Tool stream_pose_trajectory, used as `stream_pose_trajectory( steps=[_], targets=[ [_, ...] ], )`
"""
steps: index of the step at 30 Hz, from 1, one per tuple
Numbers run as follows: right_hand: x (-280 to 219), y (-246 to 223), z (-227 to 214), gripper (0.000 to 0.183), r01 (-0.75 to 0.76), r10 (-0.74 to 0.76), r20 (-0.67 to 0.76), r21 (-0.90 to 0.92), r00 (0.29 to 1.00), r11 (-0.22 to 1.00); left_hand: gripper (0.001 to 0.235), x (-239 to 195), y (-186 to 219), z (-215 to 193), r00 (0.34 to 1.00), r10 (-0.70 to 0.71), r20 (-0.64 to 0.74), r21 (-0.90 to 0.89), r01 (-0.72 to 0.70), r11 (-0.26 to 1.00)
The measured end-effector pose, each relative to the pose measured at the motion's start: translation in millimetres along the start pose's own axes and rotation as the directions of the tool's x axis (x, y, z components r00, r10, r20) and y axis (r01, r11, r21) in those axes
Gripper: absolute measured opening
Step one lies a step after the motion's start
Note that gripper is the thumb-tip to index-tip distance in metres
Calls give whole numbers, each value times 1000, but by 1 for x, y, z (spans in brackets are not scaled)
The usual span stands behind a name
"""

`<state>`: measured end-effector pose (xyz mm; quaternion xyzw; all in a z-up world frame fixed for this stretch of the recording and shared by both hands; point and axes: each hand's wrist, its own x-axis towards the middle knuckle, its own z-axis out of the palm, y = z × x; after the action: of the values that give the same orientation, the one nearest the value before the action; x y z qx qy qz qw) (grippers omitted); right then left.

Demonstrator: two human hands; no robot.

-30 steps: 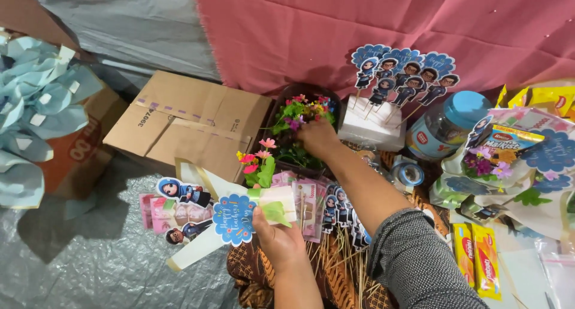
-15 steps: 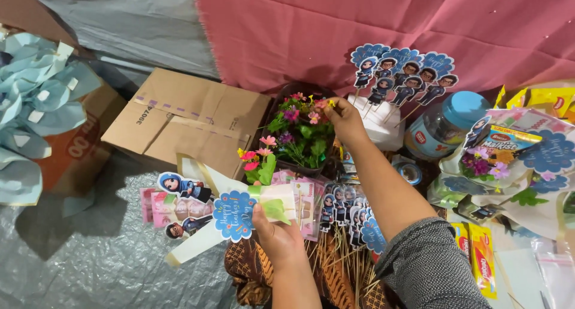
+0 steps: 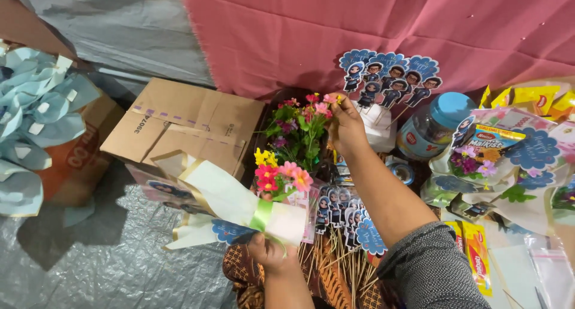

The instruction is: Attaching snack packets and decorative paper cutouts to wooden skewers using tape to create components for gift bouquets.

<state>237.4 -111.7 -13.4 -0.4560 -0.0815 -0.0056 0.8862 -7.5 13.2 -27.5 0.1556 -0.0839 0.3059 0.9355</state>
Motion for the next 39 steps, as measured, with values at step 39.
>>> stream_pose_trajectory(
  steps=[39],
  targets=[
    [-425, -217, -219, 44, -116, -195, -329, -727, 924, 677, 66, -243, -130, -1, 475, -829, 295, 59, 857, 512]
  ],
)
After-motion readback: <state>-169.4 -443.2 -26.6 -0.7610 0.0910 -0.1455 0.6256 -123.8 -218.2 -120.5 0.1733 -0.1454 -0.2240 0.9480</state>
